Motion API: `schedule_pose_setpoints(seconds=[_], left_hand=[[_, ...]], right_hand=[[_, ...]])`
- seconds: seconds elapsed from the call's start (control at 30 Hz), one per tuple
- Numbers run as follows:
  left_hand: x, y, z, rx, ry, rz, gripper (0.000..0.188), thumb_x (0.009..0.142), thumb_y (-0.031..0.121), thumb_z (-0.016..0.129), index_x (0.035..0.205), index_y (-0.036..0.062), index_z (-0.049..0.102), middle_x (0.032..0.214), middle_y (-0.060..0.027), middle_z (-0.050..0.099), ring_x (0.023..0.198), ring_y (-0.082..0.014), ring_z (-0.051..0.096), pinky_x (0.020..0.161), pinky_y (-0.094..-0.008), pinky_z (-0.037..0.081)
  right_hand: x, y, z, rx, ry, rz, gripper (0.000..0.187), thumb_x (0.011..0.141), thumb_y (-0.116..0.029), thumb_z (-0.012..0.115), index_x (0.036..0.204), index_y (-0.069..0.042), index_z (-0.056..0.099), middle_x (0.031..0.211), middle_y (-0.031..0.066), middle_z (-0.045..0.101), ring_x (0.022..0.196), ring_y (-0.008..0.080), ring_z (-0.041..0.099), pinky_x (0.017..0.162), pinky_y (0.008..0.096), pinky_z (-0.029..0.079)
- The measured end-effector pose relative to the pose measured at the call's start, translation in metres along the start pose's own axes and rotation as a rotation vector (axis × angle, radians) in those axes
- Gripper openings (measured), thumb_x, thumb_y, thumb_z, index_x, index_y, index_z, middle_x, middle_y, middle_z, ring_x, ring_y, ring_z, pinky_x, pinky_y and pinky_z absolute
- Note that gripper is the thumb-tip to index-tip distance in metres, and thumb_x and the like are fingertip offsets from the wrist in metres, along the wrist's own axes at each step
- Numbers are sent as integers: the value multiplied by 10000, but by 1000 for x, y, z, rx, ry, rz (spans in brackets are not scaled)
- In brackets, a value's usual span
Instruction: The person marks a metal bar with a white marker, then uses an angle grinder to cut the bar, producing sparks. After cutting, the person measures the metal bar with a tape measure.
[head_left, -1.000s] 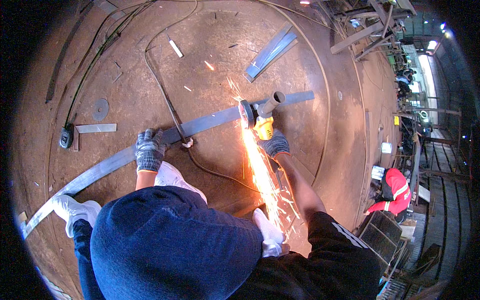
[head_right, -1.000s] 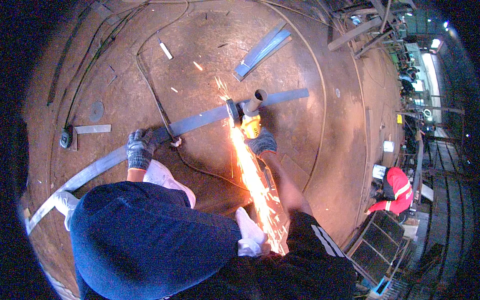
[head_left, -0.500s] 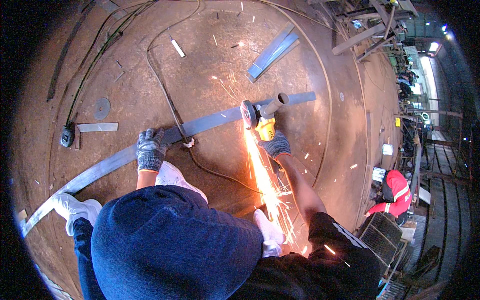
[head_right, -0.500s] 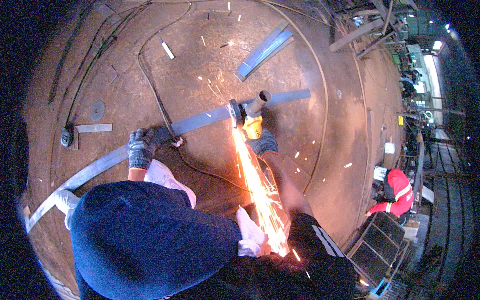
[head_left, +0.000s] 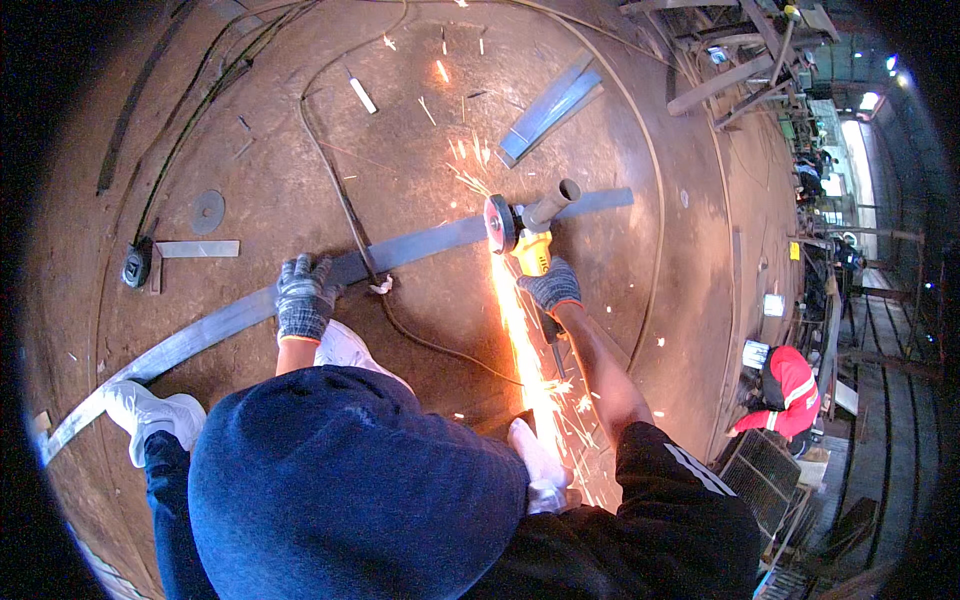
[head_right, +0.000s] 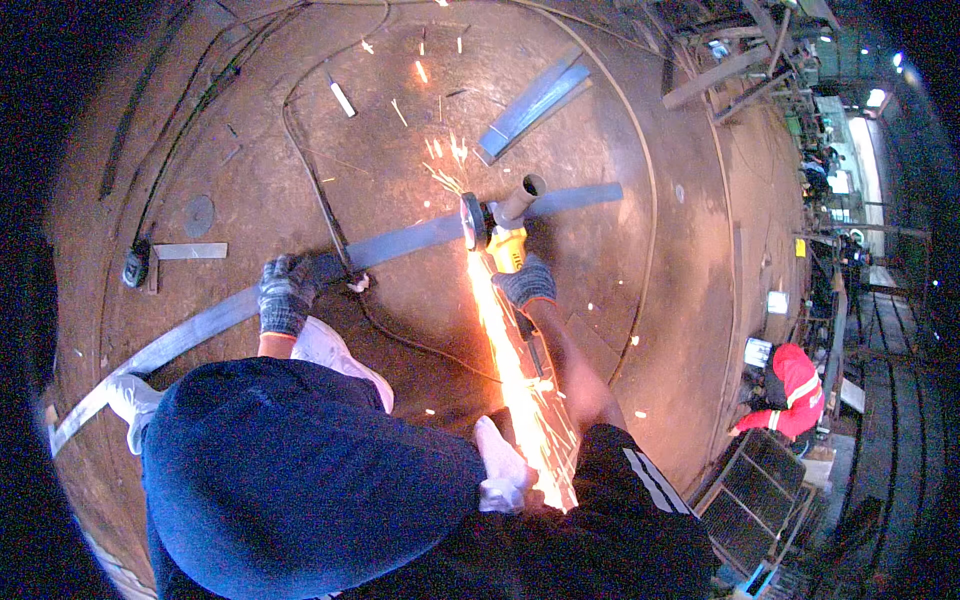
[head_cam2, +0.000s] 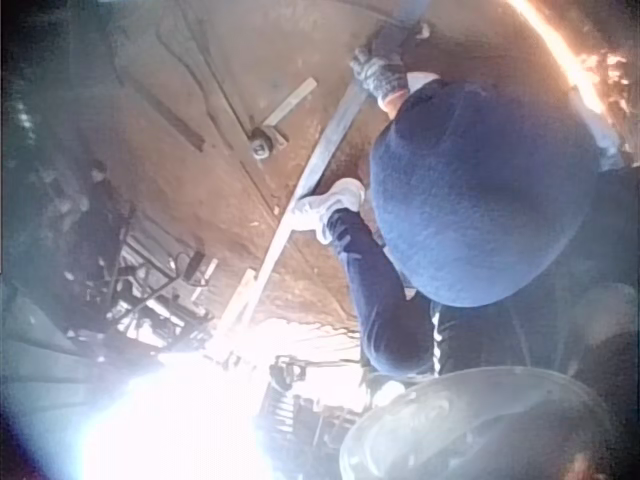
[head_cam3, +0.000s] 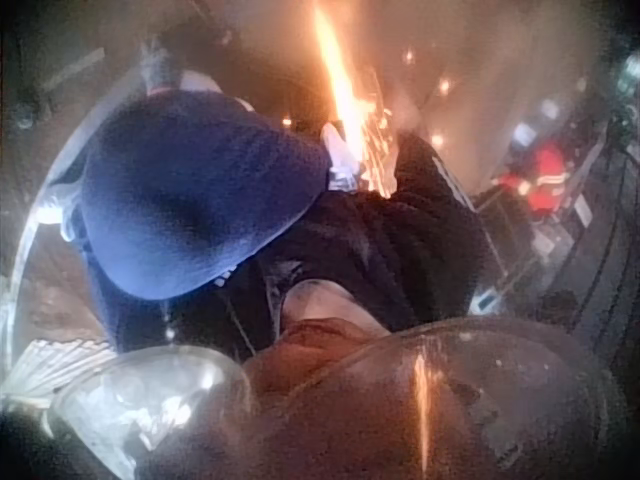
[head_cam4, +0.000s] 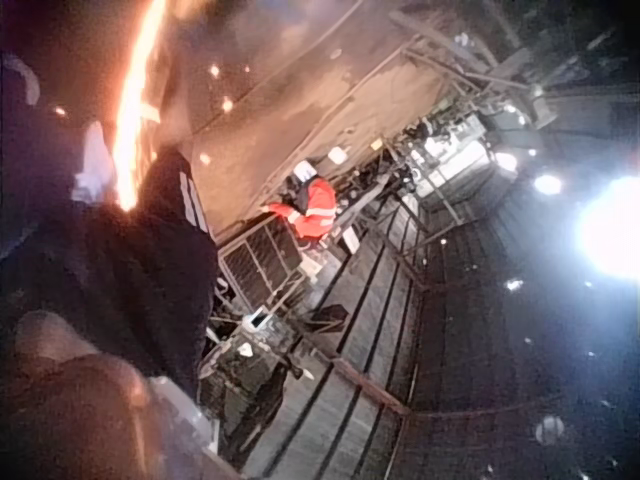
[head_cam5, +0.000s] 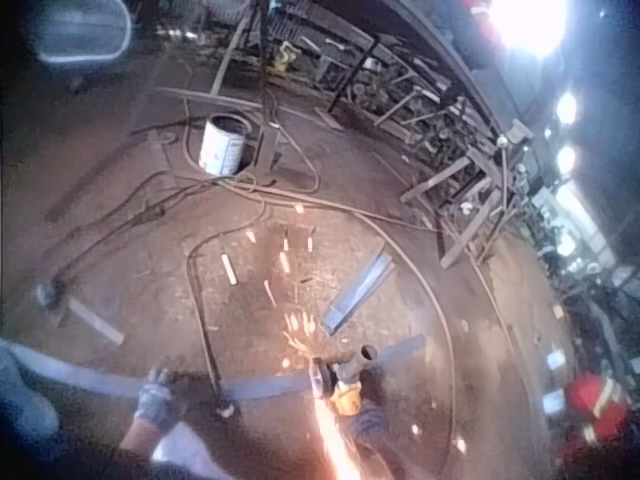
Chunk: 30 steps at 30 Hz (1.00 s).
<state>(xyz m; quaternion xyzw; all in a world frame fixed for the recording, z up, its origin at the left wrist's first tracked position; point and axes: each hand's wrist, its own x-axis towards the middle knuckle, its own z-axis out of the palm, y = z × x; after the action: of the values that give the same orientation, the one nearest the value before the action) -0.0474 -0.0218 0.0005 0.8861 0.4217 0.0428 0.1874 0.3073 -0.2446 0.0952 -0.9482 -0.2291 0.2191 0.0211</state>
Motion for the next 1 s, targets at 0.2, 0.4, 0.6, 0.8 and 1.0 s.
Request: schedule_pose_setpoints(seconds=[0.2, 0.4, 0.6, 0.8, 1.0], left_hand=[[1, 6, -11, -38, -49, -30, 496, 732, 323, 733, 1189, 152, 642, 1305, -149, 525, 1197, -383, 463, 1024, -440, 393], [2, 7, -14, -12, -63, -25, 498, 724, 326, 735, 1182, 153, 646, 1277, -171, 543, 1181, -387, 476, 1018, -441, 396], [-1, 7, -10, 27, -5, -14, 500, 719, 321, 736, 1181, 152, 647, 1274, -162, 549, 1174, -388, 483, 1014, -438, 399], [2, 4, -9, -39, -27, -37, 502, 707, 317, 744, 1171, 147, 653, 1265, -146, 555, 1162, -369, 491, 1006, -435, 407], [2, 9, -13, -39, 0, -17, 486, 686, 299, 760, 1134, 133, 670, 1236, -137, 566, 1148, -349, 498, 989, -429, 416]], right_hand=[[1, -8, -2, -18, 21, -16, 584, 594, -378, 833, 969, 25, 637, 933, 226, 669, 864, 335, 662, 768, 402, 523], [16, 1, 9, 11, 47, -51, 570, 603, -375, 833, 973, 15, 640, 928, 222, 671, 865, 340, 661, 771, 406, 524], [20, -4, 4, 80, -18, -35, 645, 563, -390, 844, 1013, 20, 631, 967, 223, 667, 913, 344, 655, 816, 415, 522], [8, -16, -2, -1, 77, -85, 649, 606, -423, 821, 1022, 35, 626, 991, 235, 662, 933, 339, 654, 810, 409, 519], [12, -4, 4, -15, 0, -25, 705, 583, -440, 827, 1047, 41, 603, 1057, 262, 630, 979, 361, 631, 840, 416, 509]])
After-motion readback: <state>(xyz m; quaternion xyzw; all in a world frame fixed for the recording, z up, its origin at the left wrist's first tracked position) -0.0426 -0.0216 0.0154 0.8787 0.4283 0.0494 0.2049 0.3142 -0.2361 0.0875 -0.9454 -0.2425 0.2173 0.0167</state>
